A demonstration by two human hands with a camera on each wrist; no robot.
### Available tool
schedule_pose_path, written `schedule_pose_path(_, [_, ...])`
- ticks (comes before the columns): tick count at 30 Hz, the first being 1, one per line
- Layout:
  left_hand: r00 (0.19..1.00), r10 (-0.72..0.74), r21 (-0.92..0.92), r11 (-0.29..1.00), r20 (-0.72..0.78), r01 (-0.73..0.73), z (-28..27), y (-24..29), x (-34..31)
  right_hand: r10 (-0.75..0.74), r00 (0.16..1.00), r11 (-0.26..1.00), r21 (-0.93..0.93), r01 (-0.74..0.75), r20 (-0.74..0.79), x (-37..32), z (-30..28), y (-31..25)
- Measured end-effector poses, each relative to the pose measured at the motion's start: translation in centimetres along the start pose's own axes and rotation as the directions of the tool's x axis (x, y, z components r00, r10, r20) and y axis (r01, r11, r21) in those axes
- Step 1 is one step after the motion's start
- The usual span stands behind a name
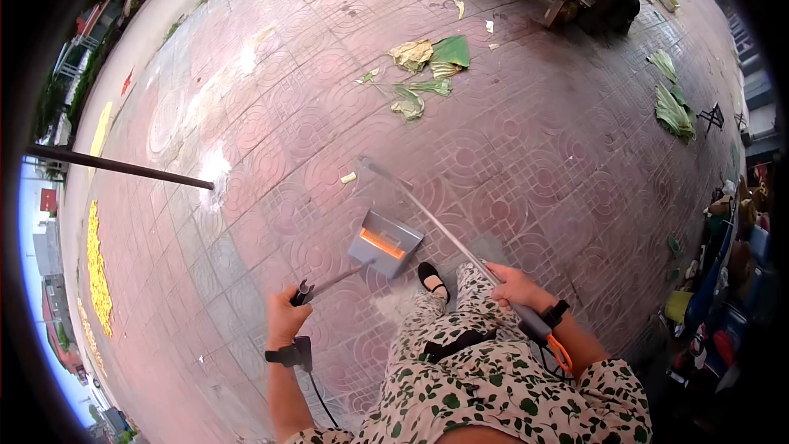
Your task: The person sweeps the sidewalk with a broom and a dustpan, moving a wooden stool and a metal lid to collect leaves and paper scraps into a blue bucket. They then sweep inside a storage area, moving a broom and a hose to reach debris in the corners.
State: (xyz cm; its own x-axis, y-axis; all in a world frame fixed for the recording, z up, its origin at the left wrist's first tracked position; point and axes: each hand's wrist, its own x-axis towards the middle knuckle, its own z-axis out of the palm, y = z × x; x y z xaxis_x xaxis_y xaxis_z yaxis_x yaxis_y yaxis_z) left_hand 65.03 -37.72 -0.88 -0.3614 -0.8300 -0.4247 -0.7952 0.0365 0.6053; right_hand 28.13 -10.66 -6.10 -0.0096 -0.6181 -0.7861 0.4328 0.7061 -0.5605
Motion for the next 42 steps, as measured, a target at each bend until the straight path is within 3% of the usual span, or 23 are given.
schedule_pose_path(1, [0.999, 0.025, 0.001, 1.000, -0.021, -0.025, -1.9, 0.8, 0.0, 0.015, 1.000, 1.000, -0.002, -0.015, 0.004, 0.0, 0.3, -2.7])
schedule_pose_path(2, [1.000, 0.011, -0.010, 1.000, -0.029, -0.011, -1.7, 0.2, 0.2, -0.006, 0.995, 0.998, -0.061, 0.000, -0.096, 1.5, -0.5, -3.8])
schedule_pose_path(3, [0.998, -0.045, -0.075, 0.996, -0.045, 0.042, -2.0, -0.4, 0.5, -0.034, 0.981, 0.993, -0.120, 0.011, -0.191, 3.0, -1.0, -5.0])
schedule_pose_path(4, [0.993, -0.102, -0.141, 0.986, -0.061, 0.093, -2.4, -0.7, 0.7, -0.028, 0.983, 0.991, -0.133, 0.004, -0.179, 4.4, -1.3, -6.5])
schedule_pose_path(6, [0.989, -0.118, -0.149, 0.983, -0.092, 0.103, -3.3, -0.7, 1.4, -0.061, 0.958, 0.976, -0.218, -0.001, -0.281, 7.4, -1.9, -9.2])
schedule_pose_path(10, [0.981, -0.111, -0.139, 0.986, -0.161, 0.089, -5.9, 0.5, 2.9, -0.103, 0.951, 0.981, -0.185, 0.049, -0.293, 14.2, -2.9, -11.8])
schedule_pose_path(12, [0.980, -0.115, -0.086, 0.991, -0.163, 0.102, -6.7, 1.1, 4.3, -0.050, 0.954, 0.995, -0.101, 0.021, -0.296, 16.4, -2.4, -13.0])
schedule_pose_path(17, [0.970, -0.179, -0.092, 0.982, -0.167, 0.166, -9.2, 2.8, 7.6, -0.001, 0.984, 0.987, -0.160, -0.028, -0.178, 18.8, 2.1, -14.7])
schedule_pose_path(20, [0.977, -0.120, 0.005, 0.992, -0.176, 0.123, -10.3, 1.6, 10.2, 0.068, 0.982, 0.939, -0.322, -0.122, -0.173, 18.2, 6.1, -16.9])
schedule_pose_path(22, [0.988, -0.076, 0.044, 0.996, -0.132, 0.082, -12.7, 0.3, 13.0, 0.070, 0.996, 0.969, -0.243, -0.053, 0.060, 18.1, 8.5, -17.9])
schedule_pose_path(23, [0.991, -0.105, 0.111, 0.987, -0.086, 0.114, -13.9, 0.8, 14.2, 0.052, 0.998, 0.971, -0.236, -0.042, 0.038, 18.5, 9.7, -18.2])
schedule_pose_path(25, [0.995, -0.073, 0.074, 0.994, -0.069, 0.078, -15.4, -1.2, 16.7, 0.163, 0.968, 0.974, -0.184, -0.128, 0.190, 19.4, 11.7, -18.4])
schedule_pose_path(26, [0.995, -0.079, 0.038, 0.996, -0.060, 0.081, -16.4, -2.1, 17.8, 0.137, 0.978, 0.980, -0.167, -0.110, 0.156, 19.9, 12.1, -18.4])
schedule_pose_path(28, [0.997, -0.069, 0.046, 0.996, -0.022, 0.070, -17.7, -3.6, 19.1, 0.299, 0.904, 0.929, 0.123, -0.349, 0.306, 20.4, 12.8, -18.2])
schedule_pose_path(29, [0.997, -0.076, 0.052, 0.996, 0.000, 0.076, -18.4, -4.1, 19.3, 0.298, 0.911, 0.901, 0.231, -0.367, 0.287, 19.4, 13.7, -18.7])
schedule_pose_path(32, [0.997, -0.075, 0.017, 0.997, 0.018, 0.075, -19.1, -5.8, 18.7, 0.222, 0.928, 0.929, 0.223, -0.294, 0.300, 18.5, 14.8, -17.7])
schedule_pose_path(36, [0.997, -0.072, -0.034, 0.997, 0.024, 0.072, -19.7, -7.2, 18.7, 0.114, 0.985, 0.966, 0.217, -0.140, 0.130, 16.7, 15.7, -16.9])
schedule_pose_path(38, [1.000, -0.031, -0.059, 0.998, 0.002, 0.031, -19.9, -7.6, 20.0, 0.115, 0.990, 0.905, 0.419, -0.073, -0.077, 15.7, 15.9, -17.2])
schedule_pose_path(40, [0.995, -0.083, -0.093, 0.992, 0.056, 0.088, -21.0, -6.0, 21.1, 0.069, 0.993, 0.879, 0.476, -0.016, -0.094, 15.5, 15.2, -18.1])
schedule_pose_path(42, [0.996, -0.047, -0.089, 0.995, 0.073, 0.053, -21.9, -5.0, 22.5, 0.111, 0.987, 0.596, 0.803, 0.025, -0.113, 15.7, 14.7, -19.5])
